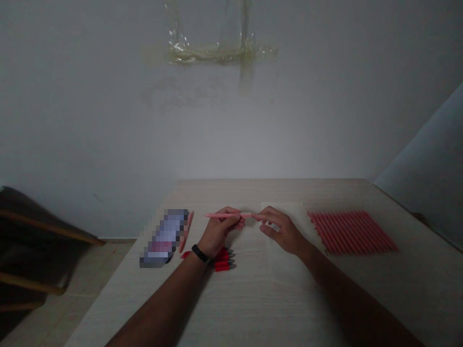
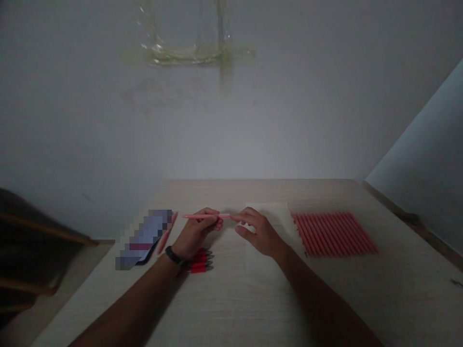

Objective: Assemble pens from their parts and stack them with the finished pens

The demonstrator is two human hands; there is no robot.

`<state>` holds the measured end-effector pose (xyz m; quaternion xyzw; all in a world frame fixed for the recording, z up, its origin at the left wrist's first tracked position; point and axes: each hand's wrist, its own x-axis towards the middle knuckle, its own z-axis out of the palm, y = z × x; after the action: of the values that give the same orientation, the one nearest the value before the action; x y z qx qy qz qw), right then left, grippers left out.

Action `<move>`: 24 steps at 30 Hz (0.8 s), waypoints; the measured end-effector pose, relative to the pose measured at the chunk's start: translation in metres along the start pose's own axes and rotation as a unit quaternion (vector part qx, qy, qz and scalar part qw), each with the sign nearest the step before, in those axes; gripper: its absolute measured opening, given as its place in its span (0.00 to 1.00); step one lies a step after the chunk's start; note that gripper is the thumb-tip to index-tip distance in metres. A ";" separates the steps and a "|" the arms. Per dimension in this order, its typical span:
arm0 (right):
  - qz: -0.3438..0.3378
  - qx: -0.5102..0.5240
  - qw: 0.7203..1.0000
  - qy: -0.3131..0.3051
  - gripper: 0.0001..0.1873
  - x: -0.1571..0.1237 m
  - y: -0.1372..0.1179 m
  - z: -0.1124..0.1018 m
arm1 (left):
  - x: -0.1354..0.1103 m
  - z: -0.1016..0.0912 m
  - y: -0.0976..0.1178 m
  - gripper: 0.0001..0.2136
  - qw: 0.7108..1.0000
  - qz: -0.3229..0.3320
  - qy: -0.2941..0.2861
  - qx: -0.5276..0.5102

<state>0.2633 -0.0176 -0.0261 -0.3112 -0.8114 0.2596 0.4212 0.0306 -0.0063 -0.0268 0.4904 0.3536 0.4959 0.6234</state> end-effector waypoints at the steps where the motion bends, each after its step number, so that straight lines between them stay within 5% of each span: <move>1: -0.002 -0.002 1.000 0.000 0.19 0.000 0.000 0.000 | 0.000 0.000 0.000 0.12 1.000 0.001 -0.001 0.001; 11: 0.025 -0.006 0.999 0.028 0.16 0.000 0.004 0.000 | 0.000 -0.001 -0.001 0.11 1.000 0.006 -0.017 0.015; 18: 0.057 -0.005 0.997 0.049 0.10 0.004 0.003 0.005 | -0.006 0.008 0.000 0.15 0.994 -0.005 -0.108 0.023; 24: 0.125 0.111 0.977 0.132 0.12 0.002 0.018 -0.016 | 0.000 -0.002 0.001 0.10 0.998 0.041 -0.015 0.052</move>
<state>0.2813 -0.0009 -0.0290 -0.3930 -0.6695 0.3557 0.5204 0.0284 -0.0057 -0.0262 0.5439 0.3492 0.4944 0.5812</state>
